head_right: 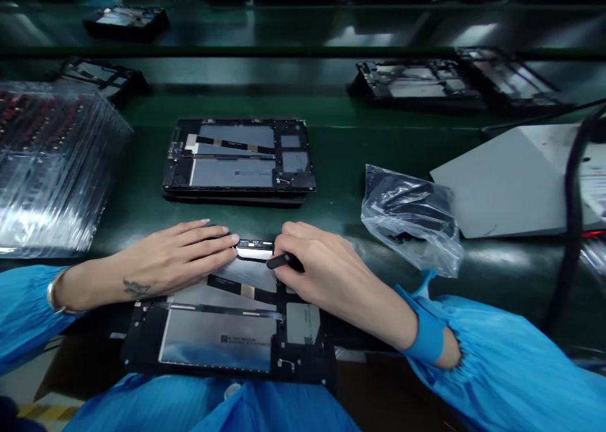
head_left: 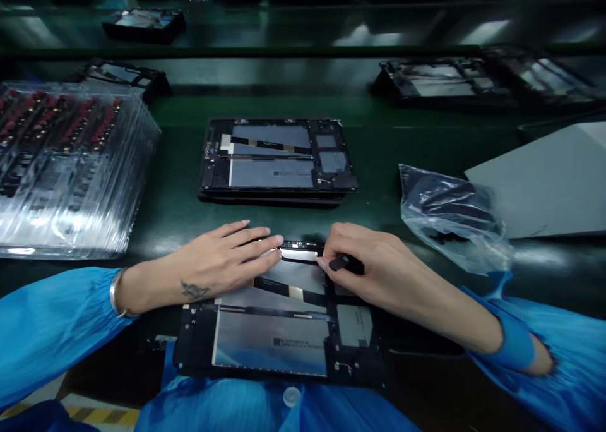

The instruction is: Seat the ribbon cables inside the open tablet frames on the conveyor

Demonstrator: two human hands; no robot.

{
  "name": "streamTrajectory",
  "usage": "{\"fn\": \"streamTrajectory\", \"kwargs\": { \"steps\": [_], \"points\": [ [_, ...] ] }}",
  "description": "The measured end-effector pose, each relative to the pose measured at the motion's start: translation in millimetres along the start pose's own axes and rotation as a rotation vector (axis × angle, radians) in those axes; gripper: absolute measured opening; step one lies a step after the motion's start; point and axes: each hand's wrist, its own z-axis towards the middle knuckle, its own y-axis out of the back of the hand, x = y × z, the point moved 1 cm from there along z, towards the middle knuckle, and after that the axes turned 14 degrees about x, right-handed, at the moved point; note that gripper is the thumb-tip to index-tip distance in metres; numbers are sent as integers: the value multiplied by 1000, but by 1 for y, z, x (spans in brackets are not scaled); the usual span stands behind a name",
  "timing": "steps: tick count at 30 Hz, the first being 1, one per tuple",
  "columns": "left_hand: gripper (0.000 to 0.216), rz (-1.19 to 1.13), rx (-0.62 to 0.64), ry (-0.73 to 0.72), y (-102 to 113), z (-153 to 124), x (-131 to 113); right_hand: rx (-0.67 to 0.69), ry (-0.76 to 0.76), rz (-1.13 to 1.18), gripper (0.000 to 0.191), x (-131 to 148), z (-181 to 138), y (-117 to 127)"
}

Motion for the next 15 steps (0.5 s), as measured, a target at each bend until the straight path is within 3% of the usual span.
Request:
{"fn": "streamTrajectory", "kwargs": {
  "steps": [15],
  "points": [
    [39, 136, 28, -9, 4, 0, -4, 0, 4, -92, 13, 1, 2, -2]
  ]
}}
